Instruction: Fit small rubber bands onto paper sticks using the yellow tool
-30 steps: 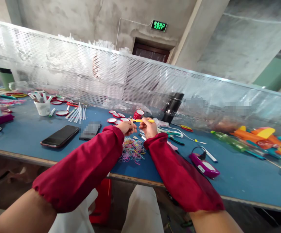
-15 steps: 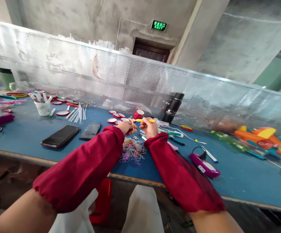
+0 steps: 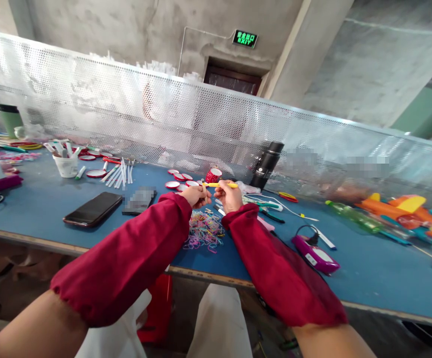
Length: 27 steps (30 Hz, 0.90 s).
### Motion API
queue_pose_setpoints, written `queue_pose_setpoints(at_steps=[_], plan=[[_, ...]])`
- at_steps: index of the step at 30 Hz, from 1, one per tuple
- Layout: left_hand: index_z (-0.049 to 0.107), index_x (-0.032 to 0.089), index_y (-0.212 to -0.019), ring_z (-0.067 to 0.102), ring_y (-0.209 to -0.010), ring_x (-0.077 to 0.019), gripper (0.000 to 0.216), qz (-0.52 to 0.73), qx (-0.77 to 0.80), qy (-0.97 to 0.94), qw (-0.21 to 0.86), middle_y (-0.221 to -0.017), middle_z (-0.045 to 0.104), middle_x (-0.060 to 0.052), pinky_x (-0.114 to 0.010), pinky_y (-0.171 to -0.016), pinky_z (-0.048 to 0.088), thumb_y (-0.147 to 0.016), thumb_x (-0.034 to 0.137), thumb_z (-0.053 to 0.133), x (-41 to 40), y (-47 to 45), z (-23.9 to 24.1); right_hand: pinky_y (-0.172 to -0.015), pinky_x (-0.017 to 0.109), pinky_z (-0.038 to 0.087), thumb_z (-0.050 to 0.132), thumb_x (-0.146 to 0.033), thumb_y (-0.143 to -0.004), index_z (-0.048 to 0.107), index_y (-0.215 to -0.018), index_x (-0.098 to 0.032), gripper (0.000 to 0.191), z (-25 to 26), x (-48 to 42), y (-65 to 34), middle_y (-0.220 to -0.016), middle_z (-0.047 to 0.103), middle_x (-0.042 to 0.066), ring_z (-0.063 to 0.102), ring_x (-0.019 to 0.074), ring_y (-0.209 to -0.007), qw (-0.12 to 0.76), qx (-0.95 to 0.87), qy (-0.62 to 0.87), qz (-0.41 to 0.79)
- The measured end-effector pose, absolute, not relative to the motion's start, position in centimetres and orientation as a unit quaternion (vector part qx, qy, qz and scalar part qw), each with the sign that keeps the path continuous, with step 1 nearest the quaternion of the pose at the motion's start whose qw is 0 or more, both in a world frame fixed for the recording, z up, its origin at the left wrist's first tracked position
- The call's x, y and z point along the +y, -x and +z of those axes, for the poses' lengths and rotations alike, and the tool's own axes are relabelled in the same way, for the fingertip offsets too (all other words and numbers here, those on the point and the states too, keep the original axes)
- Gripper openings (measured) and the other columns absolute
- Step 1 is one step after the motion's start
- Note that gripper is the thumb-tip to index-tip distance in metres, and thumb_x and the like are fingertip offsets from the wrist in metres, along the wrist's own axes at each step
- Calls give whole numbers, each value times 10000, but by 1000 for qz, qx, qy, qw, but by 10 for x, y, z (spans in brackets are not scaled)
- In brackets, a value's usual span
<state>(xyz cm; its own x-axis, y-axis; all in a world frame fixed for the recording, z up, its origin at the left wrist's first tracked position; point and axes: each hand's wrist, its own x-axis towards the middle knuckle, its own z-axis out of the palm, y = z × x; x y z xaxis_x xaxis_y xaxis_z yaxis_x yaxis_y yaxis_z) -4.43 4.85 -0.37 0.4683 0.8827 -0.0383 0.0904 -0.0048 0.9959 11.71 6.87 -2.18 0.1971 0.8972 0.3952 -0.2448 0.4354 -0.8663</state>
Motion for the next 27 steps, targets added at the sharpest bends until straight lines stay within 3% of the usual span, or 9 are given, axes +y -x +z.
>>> queue_pose_setpoints(at_steps=[27], plan=[[597,101,-894,441,-451,-34,160,338,374,-608,613,-671,588,0,-157,-460,350,-950,95,447,47,46,-3,-450,197,514,852,-385,-595,575,-714,-197,355,-20,66,-114,-540,625,-50,528,68,-433,699,-485,343,398]])
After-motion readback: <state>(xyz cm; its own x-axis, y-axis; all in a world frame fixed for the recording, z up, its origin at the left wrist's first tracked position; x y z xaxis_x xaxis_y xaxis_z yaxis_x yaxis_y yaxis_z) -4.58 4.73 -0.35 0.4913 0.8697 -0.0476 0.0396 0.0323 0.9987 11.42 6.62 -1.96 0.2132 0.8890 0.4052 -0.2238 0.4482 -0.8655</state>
